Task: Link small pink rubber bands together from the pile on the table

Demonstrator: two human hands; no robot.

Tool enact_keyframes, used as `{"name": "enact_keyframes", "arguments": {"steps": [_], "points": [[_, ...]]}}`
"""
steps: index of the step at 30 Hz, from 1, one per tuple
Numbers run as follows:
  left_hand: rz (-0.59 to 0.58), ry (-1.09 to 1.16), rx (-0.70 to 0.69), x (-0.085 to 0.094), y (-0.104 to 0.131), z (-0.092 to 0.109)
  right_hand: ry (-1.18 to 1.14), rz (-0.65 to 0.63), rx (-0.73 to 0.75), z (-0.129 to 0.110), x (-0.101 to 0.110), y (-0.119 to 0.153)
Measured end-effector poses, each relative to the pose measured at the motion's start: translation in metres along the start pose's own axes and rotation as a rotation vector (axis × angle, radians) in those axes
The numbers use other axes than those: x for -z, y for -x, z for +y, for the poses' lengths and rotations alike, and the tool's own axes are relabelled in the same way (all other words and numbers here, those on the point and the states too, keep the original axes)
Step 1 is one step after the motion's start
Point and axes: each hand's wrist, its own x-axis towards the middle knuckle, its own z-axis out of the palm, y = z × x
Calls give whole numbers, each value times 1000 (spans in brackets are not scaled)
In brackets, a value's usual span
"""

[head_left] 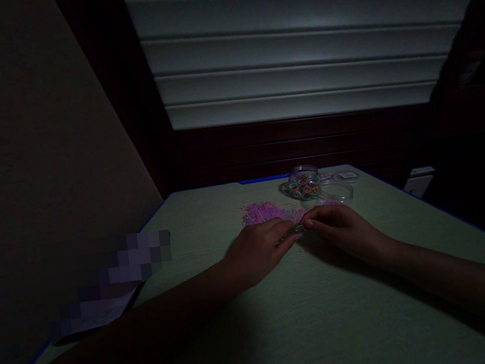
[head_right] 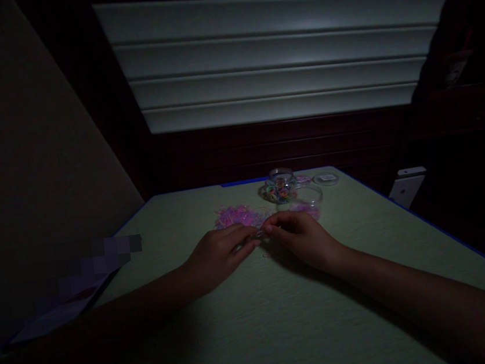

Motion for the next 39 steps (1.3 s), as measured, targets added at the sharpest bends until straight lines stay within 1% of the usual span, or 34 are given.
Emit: {"name": "enact_keyframes", "arguments": {"steps": [6, 12, 16, 19, 21, 24, 28, 35, 39], "points": [[6, -11, -19, 0, -1, 1, -3, -26, 8, -1, 0, 1], [2, -13, -22, -1, -1, 0, -15, -25, 8, 0, 0, 0], [0, -25, 1, -1, -1, 0, -17, 17, -51, -1, 1, 0], [26, -28, 0, -1, 0, 0, -30, 67, -89, -2, 2, 0], [28, -24, -2, -1, 0, -1, -24, 74, -108, -3, 2, 0], [33, -20, -21, -1, 0, -1, 3, 32, -151, -6, 2, 1], [31, -25, -25, 0, 0, 0, 26, -13, -170, -9, 1, 3], [-7, -63, -52, 1, 0, 1, 70, -80, -122, -10, 1, 4], [-41, -76, -68, 2, -1, 3, 106, -76, -115, -8, 2, 4]]}}
